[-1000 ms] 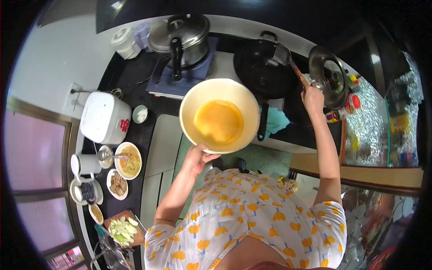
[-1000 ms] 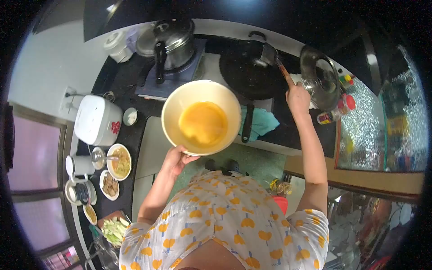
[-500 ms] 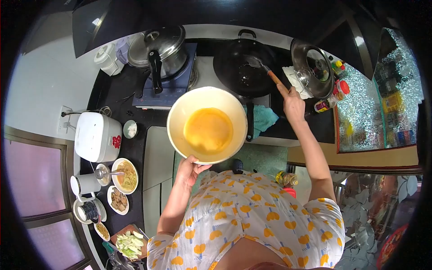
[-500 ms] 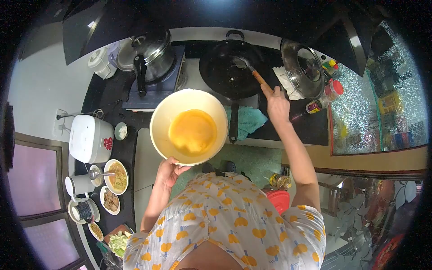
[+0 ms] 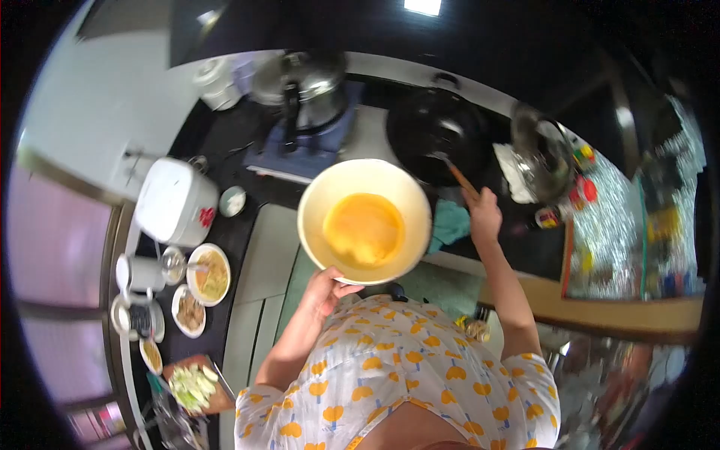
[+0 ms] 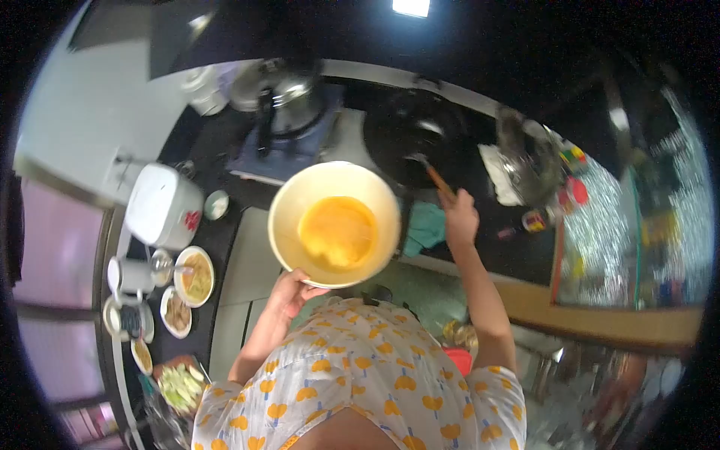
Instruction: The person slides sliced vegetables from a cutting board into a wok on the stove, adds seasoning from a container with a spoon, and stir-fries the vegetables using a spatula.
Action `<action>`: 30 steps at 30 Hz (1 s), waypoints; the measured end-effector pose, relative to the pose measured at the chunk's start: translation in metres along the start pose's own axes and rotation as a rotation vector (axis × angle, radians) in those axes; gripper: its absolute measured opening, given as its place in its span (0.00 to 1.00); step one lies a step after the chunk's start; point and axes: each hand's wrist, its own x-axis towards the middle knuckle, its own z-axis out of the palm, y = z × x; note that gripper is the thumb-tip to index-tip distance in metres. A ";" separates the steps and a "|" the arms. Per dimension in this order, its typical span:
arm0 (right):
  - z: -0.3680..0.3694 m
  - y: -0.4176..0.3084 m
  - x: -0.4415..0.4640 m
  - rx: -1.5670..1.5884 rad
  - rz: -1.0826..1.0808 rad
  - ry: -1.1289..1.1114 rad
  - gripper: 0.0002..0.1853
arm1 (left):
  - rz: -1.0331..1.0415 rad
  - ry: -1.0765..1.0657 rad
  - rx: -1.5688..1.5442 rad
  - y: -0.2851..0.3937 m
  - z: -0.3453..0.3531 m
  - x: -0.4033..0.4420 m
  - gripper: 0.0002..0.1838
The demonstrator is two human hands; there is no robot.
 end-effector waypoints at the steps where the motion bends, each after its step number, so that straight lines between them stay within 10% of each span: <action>1: -0.009 -0.009 0.003 0.093 0.089 -0.077 0.24 | 0.000 0.009 -0.013 -0.002 0.000 -0.002 0.24; 6: 0.000 -0.001 0.004 -0.196 -0.209 -0.100 0.12 | 0.023 0.039 -0.060 -0.007 0.011 -0.014 0.24; 9: 0.005 0.009 0.011 -0.429 -0.407 -0.188 0.22 | 0.053 0.092 -0.114 -0.013 0.018 -0.020 0.23; 30: -0.052 -0.093 -0.016 0.234 -0.856 -0.258 0.17 | 0.171 0.295 -0.380 -0.080 0.015 -0.097 0.22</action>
